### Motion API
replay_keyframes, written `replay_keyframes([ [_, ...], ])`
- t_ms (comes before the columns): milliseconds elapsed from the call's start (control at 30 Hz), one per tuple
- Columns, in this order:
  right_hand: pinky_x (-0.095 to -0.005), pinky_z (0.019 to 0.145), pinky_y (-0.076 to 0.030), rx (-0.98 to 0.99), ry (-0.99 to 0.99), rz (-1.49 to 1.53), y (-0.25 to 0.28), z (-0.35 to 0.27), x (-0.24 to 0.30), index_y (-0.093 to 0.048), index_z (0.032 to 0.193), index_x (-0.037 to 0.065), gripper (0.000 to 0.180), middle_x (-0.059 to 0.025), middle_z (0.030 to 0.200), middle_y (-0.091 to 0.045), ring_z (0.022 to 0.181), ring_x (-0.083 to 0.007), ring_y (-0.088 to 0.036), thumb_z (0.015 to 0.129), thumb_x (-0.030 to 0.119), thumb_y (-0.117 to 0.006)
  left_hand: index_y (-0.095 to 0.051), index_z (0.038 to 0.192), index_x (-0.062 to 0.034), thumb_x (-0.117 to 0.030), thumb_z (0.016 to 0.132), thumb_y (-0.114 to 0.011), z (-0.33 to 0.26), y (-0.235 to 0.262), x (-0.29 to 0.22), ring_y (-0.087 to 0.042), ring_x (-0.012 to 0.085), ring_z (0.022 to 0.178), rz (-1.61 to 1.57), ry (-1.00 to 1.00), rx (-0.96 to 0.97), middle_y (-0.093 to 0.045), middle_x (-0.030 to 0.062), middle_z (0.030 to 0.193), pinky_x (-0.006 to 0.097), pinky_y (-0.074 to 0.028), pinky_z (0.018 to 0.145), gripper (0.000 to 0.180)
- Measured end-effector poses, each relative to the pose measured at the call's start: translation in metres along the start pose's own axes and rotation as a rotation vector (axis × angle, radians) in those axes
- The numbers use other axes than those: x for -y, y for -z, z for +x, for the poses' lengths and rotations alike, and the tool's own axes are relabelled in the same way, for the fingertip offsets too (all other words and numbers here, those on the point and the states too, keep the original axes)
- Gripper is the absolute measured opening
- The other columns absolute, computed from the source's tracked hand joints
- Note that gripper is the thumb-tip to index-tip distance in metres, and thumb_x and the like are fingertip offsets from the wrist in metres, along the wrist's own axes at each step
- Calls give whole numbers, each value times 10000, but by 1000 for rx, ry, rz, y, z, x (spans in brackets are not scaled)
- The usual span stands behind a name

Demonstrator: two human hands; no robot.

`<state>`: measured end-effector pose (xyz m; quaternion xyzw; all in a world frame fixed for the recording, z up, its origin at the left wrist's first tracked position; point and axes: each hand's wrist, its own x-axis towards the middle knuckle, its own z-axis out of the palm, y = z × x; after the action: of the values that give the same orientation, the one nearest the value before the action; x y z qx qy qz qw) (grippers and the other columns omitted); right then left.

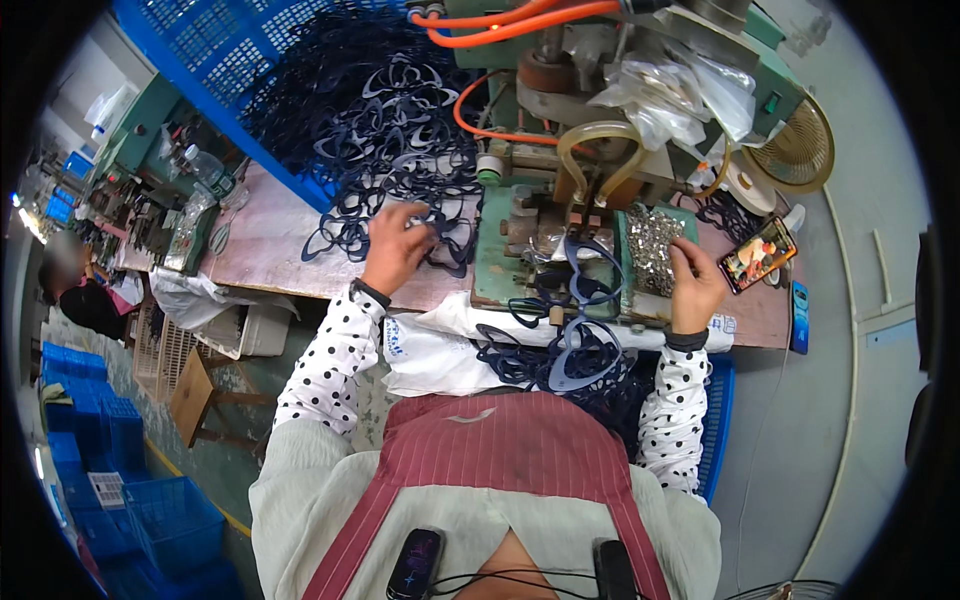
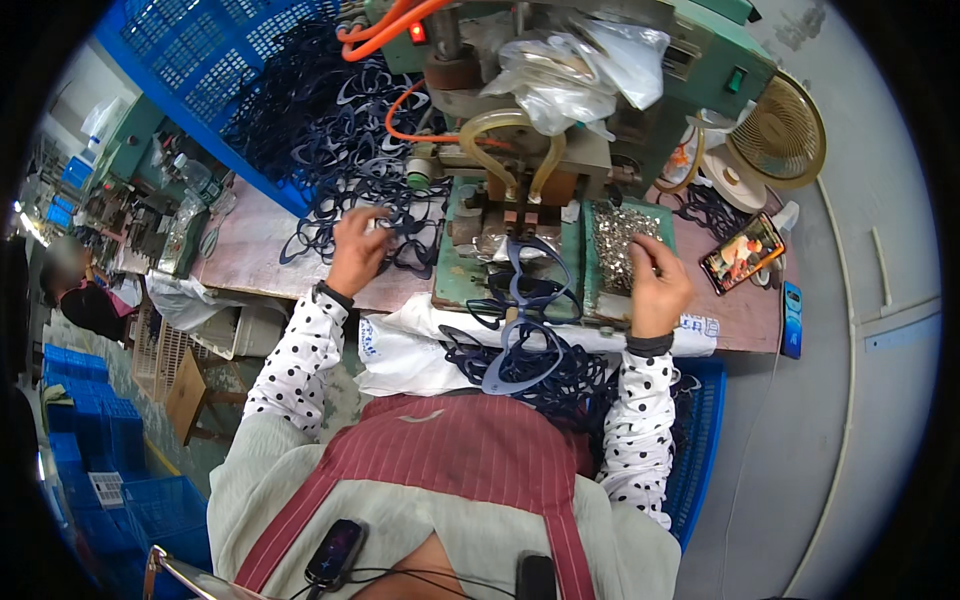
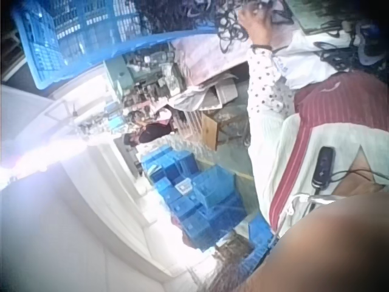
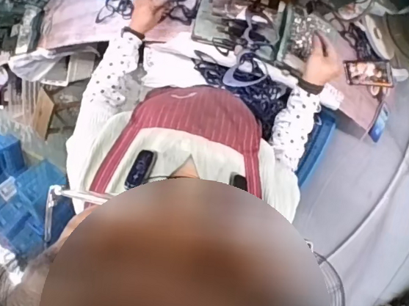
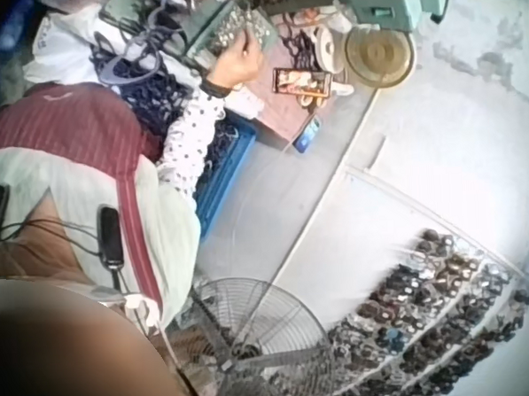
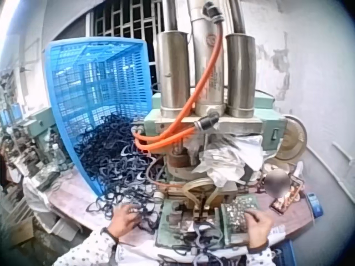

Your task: The person repeatedly picks up dark blue shoe parts from a blue basket and places them into a press machine. They then add small metal components from a tray onto the parts before pressing them together. The finished items are placed on the table.

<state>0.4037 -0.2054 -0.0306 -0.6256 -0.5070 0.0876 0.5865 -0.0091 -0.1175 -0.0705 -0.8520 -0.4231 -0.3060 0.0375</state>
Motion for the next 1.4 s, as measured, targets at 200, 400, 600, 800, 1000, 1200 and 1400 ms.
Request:
replay_keyframes([
  [200,-202,672,-452,213,-178,355,-20,-7,70,-723,971,-19,168,-30,831,-684,733,-74,-580,811,9,-682,-575,879,-37,-158,955,-557,31,7,-23,-572,331,579,-282,439,-269,-596,149,699,372,-429,514,144],
  [400,-200,556,-396,363,-168,321,-49,-7,80,-713,986,27,227,-5,808,-686,596,-38,-459,763,64,-695,-639,946,-39,-122,940,-588,40,24,-79,-577,278,715,-360,311,-402,-624,104,775,338,-448,633,97],
  [600,-208,590,-401,316,-199,495,-66,-7,97,-470,1130,-65,479,-53,823,-681,653,-48,-481,732,37,-715,-643,1023,-50,-4,780,-625,60,51,-126,-637,241,822,-422,-244,-451,-688,77,955,408,-461,825,248],
  [800,-225,631,-424,280,-169,337,-69,-11,93,-457,1169,-47,504,-52,853,-679,671,-74,-496,740,43,-706,-661,1073,-45,-15,772,-630,66,53,-161,-653,229,867,-384,-515,-380,-693,88,1005,407,-480,859,304],
  [1000,-222,690,-420,253,-202,478,-67,-16,88,-433,1221,-45,554,-48,869,-648,725,-80,-472,736,26,-693,-622,1061,43,-84,969,-542,113,81,-154,-665,169,840,-1194,383,-385,-670,96,973,270,-516,762,175],
  [1200,-216,664,-398,306,-207,583,-71,-13,87,-407,1221,-58,561,-53,889,-643,717,-69,-454,741,14,-687,-621,1062,46,-86,968,-552,104,73,-151,-674,144,879,-1047,263,-367,-673,73,989,253,-532,767,177],
  [1400,-218,684,-397,286,-182,628,-72,-15,80,-385,1232,-63,576,-51,890,-636,732,-78,-446,755,12,-698,-612,1097,28,-62,933,-579,101,70,-154,-666,184,840,-804,102,-372,-685,112,956,276,-518,761,190],
])
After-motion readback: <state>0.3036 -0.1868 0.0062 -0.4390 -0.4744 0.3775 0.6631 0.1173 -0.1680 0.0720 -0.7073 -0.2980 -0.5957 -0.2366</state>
